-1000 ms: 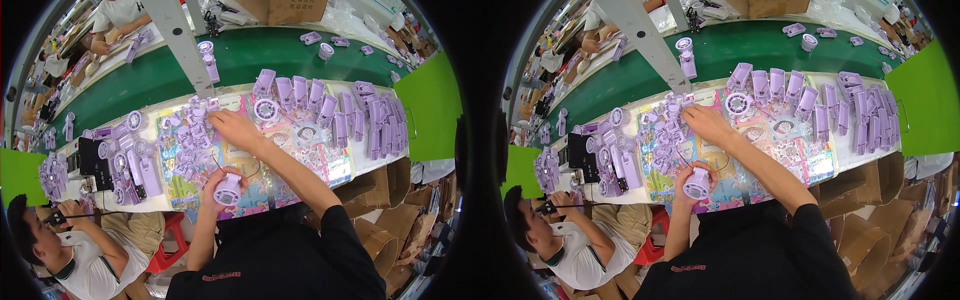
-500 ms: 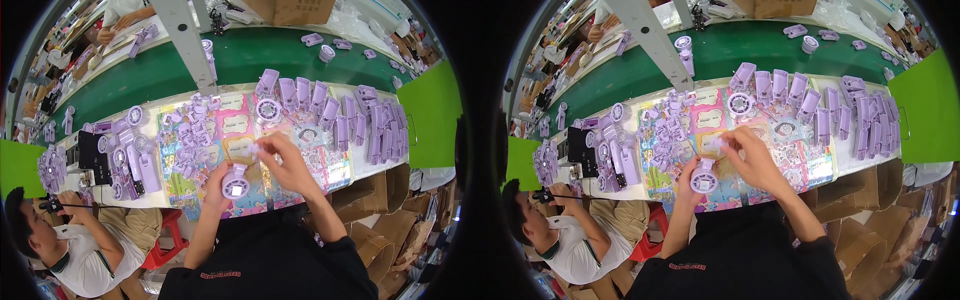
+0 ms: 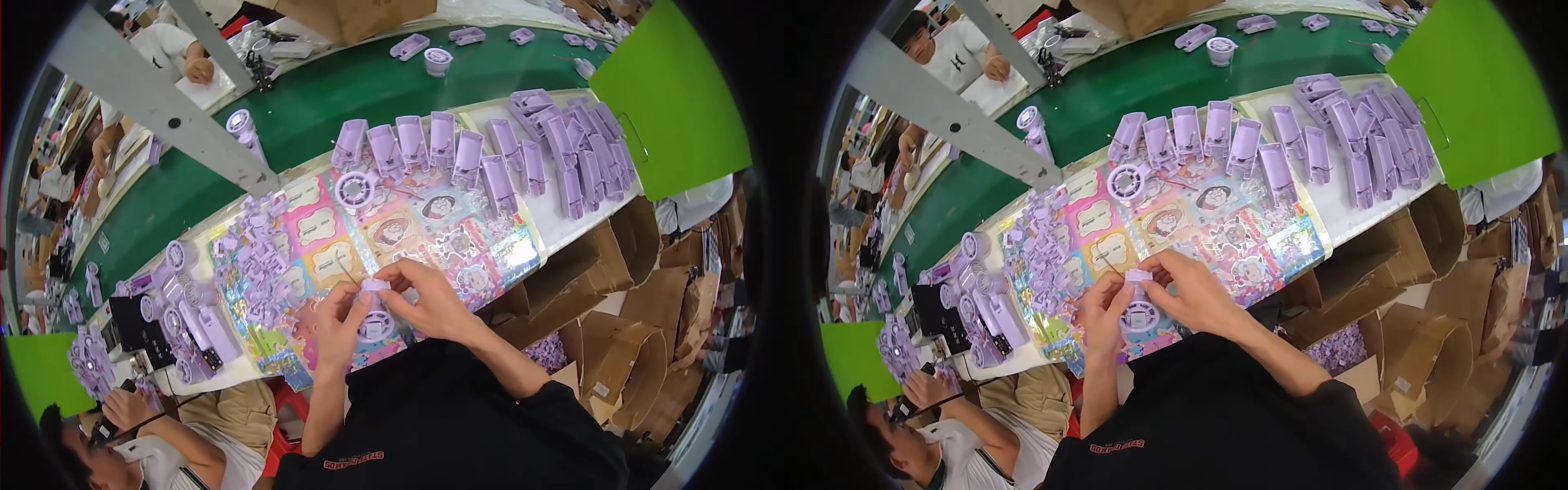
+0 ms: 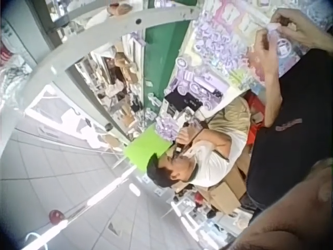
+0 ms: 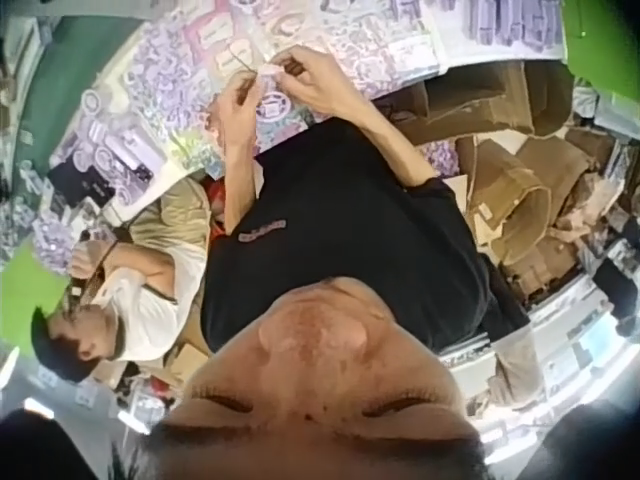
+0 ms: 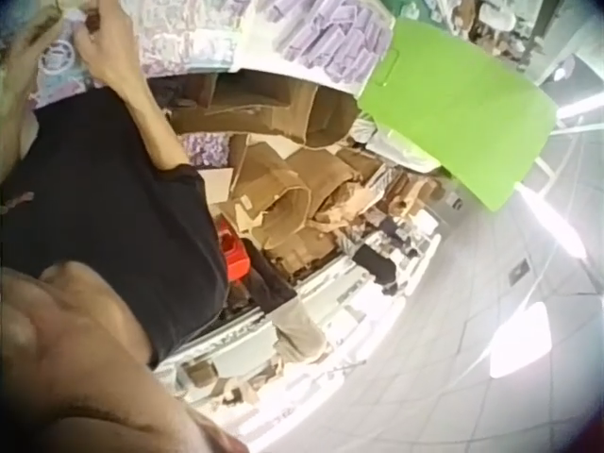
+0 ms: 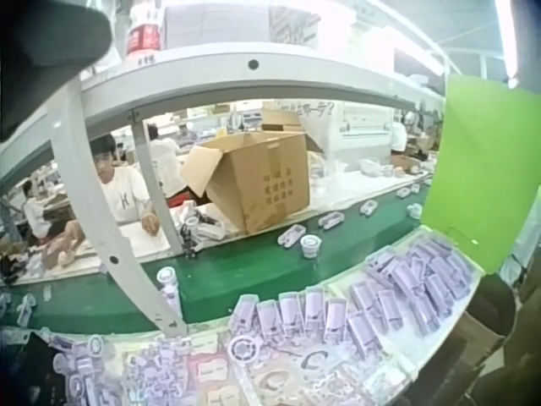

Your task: The person assembles handheld mini fans by hand on a production line, combining fan housings, fan blades, motors, and plastic parts.

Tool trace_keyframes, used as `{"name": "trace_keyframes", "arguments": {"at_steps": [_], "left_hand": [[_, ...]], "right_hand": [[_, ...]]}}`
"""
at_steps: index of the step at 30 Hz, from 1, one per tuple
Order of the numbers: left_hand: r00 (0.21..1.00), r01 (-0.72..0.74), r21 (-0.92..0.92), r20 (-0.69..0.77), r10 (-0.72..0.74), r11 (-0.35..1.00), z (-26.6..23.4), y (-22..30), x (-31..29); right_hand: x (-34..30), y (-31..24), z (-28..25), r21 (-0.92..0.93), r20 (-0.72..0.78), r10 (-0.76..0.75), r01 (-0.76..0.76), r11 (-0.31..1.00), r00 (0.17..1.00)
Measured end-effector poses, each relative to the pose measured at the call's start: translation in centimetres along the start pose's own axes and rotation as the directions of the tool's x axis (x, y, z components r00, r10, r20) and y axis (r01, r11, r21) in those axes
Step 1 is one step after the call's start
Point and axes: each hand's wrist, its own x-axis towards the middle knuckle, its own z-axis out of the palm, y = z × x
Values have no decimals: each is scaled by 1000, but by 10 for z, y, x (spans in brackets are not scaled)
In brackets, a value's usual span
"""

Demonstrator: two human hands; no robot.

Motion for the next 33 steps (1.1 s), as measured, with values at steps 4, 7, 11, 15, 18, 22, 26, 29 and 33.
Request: {"name": "trace_keyframes", "arguments": {"at_steps": [4,7,11,15,18,22,26,29,33], "left_hand": [[992,-64,-50,-112,58,997,24,-15,1],[990,-105,-39,-99,101,994,42,-12,6],[979,-203,75,30,201,976,52,-7,16],[969,-230,96,110,219,968,65,-4,20],[975,-136,129,194,109,982,62,-3,23],[985,-169,130,55,163,977,64,11,32],[936,-297,174,248,250,939,76,25,38],[859,-392,198,428,281,898,83,58,52],[591,-713,699,559,582,53,40,109,151]], "right_hand": [[-6,-3,-7,-52,-67,-74,71,996,995],[-12,-3,-21,-91,-79,-111,104,990,991],[-25,-1,-42,32,-82,-65,68,997,994],[-41,14,-54,302,-44,75,-58,951,996],[-43,18,-59,132,-109,-21,36,991,994],[-45,7,-55,-511,-290,-374,188,839,881],[-53,18,-26,278,-217,5,56,959,976],[-43,40,-27,525,-351,182,32,851,918],[-29,61,-53,443,-429,221,-9,896,876]]}}
